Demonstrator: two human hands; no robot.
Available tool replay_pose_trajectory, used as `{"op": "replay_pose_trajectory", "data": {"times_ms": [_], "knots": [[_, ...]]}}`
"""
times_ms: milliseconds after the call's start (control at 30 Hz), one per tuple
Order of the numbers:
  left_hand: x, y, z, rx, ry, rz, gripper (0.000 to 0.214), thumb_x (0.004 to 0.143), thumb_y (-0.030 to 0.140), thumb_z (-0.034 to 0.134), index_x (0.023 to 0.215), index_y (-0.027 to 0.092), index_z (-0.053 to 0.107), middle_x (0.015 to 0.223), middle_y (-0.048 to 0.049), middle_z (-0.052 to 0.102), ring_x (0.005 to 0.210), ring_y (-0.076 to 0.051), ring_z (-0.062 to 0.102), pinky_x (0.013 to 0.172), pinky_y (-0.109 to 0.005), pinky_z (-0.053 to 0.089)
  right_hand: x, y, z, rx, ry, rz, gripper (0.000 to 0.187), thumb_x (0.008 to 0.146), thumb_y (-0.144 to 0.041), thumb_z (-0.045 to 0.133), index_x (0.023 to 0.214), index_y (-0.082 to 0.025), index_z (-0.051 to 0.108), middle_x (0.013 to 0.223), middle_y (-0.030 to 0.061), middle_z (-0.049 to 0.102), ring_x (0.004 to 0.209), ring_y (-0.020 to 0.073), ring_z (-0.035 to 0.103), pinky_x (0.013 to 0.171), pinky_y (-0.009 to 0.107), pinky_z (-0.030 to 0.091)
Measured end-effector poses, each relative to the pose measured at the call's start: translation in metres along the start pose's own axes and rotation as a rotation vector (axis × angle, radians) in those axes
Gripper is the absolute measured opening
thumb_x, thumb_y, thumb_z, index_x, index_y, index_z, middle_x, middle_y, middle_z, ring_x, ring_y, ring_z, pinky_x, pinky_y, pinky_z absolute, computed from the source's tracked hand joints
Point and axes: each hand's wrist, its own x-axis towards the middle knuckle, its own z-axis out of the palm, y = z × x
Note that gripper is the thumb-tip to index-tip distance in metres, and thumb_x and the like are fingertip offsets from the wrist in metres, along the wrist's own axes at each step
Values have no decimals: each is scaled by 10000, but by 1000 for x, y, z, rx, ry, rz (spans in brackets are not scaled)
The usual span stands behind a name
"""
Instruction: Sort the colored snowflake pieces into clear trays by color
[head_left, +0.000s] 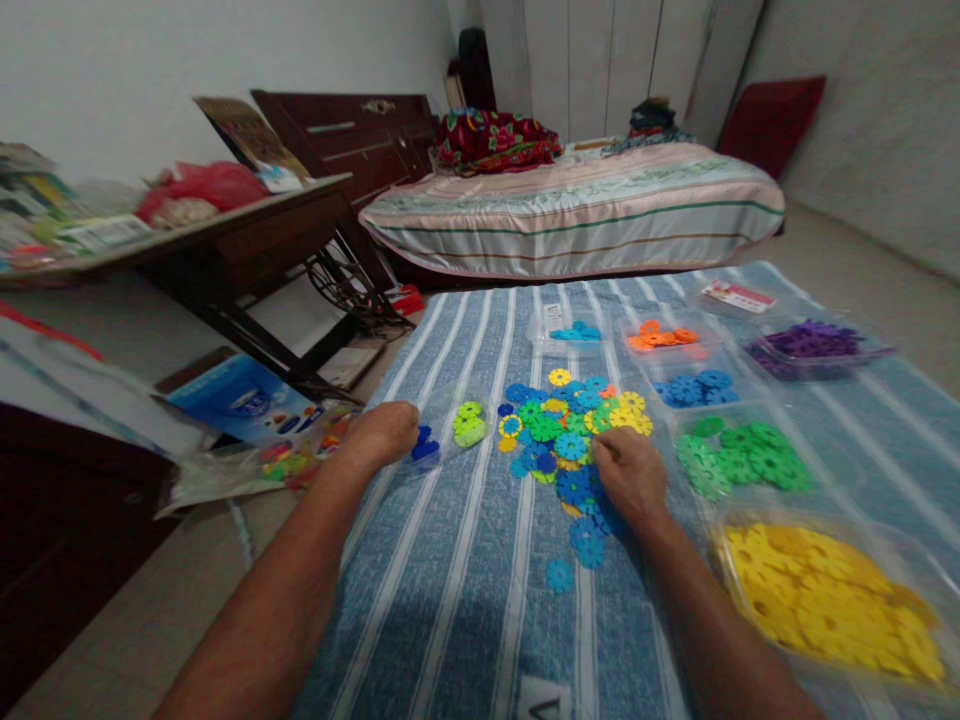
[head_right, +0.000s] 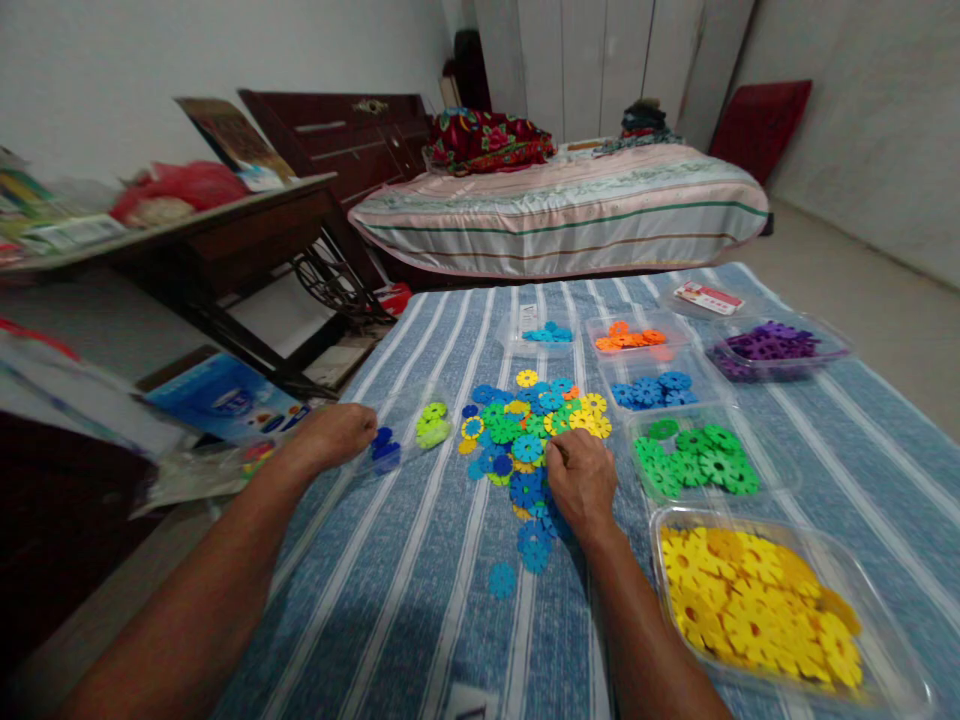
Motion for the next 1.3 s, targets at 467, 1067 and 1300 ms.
{"op": "replay_pose_trajectory", "data": {"times_ms": [467,1067,1300], "knots": [[-44,83,31,-373,156,452,274,910,262,441,1021,184,679,970,-87,736,918,-229,671,791,-305,455,1,0,0,6,-12,7,250,854,-316,472,716,-200,645,773,30,614,791,185,534,738,307,346],[-58,150,56,-554,144,543,190,797,352,643,907,197,650,890,-39,621,840,-200,592,738,-297,422,3,0,2,-2,19,-4,222,858,-288,491,721,-204,644,764,25,614,777,182,539,727,304,348],[-49,136,54,-948,0,523,172,760,285,585,632,179,543,574,43,475,568,-112,455,559,-247,320,4,-1,4,25,29,-4,215,862,-273,502,728,-202,655,770,30,627,780,177,549,735,296,357]]}}
